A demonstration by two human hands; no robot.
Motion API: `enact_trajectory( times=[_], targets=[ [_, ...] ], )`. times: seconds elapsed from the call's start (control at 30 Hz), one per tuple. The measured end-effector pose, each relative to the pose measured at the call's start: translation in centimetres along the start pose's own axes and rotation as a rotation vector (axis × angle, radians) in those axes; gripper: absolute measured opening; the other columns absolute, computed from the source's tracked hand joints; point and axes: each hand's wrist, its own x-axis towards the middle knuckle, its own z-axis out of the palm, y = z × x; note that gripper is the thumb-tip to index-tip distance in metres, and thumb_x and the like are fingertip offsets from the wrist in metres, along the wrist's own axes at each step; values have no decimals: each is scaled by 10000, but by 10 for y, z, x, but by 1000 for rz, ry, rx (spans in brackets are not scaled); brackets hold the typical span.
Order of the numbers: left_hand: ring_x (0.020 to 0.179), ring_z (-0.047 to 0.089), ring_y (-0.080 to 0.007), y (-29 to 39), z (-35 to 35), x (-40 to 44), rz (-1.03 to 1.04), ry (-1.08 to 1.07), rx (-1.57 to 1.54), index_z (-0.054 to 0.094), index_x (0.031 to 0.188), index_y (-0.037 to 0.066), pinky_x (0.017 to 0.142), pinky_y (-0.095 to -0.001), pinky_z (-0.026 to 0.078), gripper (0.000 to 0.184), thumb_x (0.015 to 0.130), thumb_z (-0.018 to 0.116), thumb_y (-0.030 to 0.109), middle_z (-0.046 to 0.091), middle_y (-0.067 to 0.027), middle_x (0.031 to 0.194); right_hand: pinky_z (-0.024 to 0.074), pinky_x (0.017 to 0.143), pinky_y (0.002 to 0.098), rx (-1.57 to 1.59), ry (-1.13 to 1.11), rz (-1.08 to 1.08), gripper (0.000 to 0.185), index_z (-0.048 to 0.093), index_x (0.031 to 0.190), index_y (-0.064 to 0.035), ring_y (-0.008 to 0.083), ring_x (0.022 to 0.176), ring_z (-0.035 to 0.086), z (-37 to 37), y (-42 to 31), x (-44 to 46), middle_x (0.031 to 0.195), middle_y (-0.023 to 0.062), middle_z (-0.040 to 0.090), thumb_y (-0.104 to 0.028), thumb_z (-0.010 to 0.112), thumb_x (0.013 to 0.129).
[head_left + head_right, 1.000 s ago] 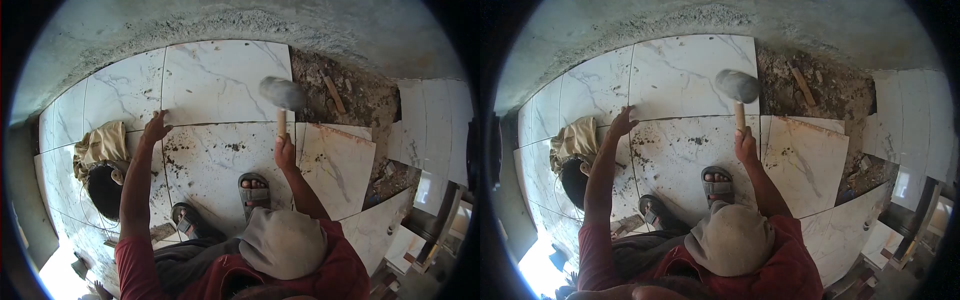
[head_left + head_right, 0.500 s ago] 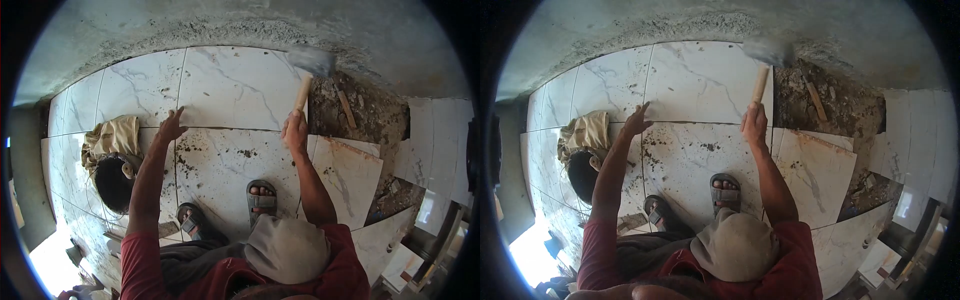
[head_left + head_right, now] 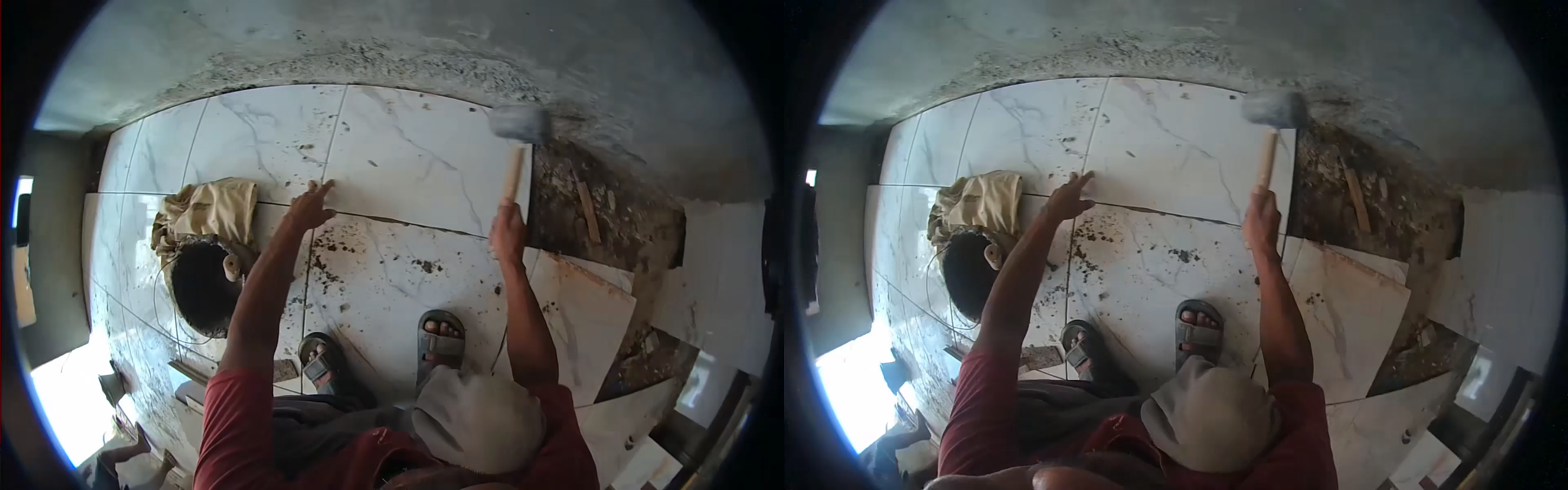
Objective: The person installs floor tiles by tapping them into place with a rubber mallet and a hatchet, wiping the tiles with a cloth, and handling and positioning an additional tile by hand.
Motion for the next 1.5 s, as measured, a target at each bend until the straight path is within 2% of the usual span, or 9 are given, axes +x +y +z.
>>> enact_trajectory(
  times=[0.13,0.23,0.33,0.43,0.63,0.73,0.83,1.03,1.5],
  targets=[
    [1088,553,-448,-2,9,-5,-10,-4,8,298,1429,236,919,-508,443,812,744,723,328,350,-336,1376,453,516,361,79,121,-256,474,489,1001,-9,199,571,553,14,49,19,680,85,524,-467,371,971],
    [1081,556,-449,-4,9,-5,-16,-6,0,306,1422,232,919,-514,439,800,745,718,340,357,-335,1371,456,494,346,-275,-68,61,447,469,979,-8,177,545,533,6,48,14,661,64,501,-446,383,974],
    [1081,555,-453,-8,8,-2,2,2,-25,310,1418,221,920,-518,439,798,745,719,344,360,-340,1366,491,683,466,198,-18,32,485,467,1074,9,407,780,617,0,0,-9,822,229,607,-454,371,967],
    [1091,550,-452,-9,11,0,62,18,-48,310,1419,207,923,-519,438,793,752,717,340,352,-353,1364,485,686,472,-178,225,-206,503,472,1101,3,446,832,613,12,41,4,870,250,619,-468,356,969],
    [1103,548,-446,-7,11,-2,11,4,-10,303,1426,207,917,-509,446,810,746,729,318,342,-361,1367,469,645,473,-145,16,17,515,474,1101,22,463,812,612,-16,21,-2,845,255,616,-459,344,970],
    [1100,551,-444,-4,7,-3,15,-6,5,308,1424,205,916,-488,452,805,747,728,317,338,-362,1369,466,597,452,-356,242,-421,461,469,1042,52,432,761,626,-12,68,-1,778,262,599,-399,408,968],
    [1096,553,-445,-7,7,-1,27,-20,-15,309,1424,206,913,-474,457,801,749,727,314,336,-370,1367,470,590,449,-345,17,-186,489,460,1085,72,418,762,632,-30,56,-7,771,257,597,-400,420,962],
    [1081,568,-425,3,-2,-5,43,6,16,303,1426,195,906,-462,466,794,758,719,299,359,-373,1348,478,540,420,-331,220,-398,419,461,995,40,370,669,648,-20,68,-41,698,222,592,-377,471,953],
    [1095,538,-466,-2,3,-7,96,-10,-56,275,1440,144,905,-455,469,854,735,749,233,317,-394,1357,480,553,490,-215,-121,-243,388,443,997,22,463,690,610,13,11,-59,679,237,601,-342,549,914]
  ],
)
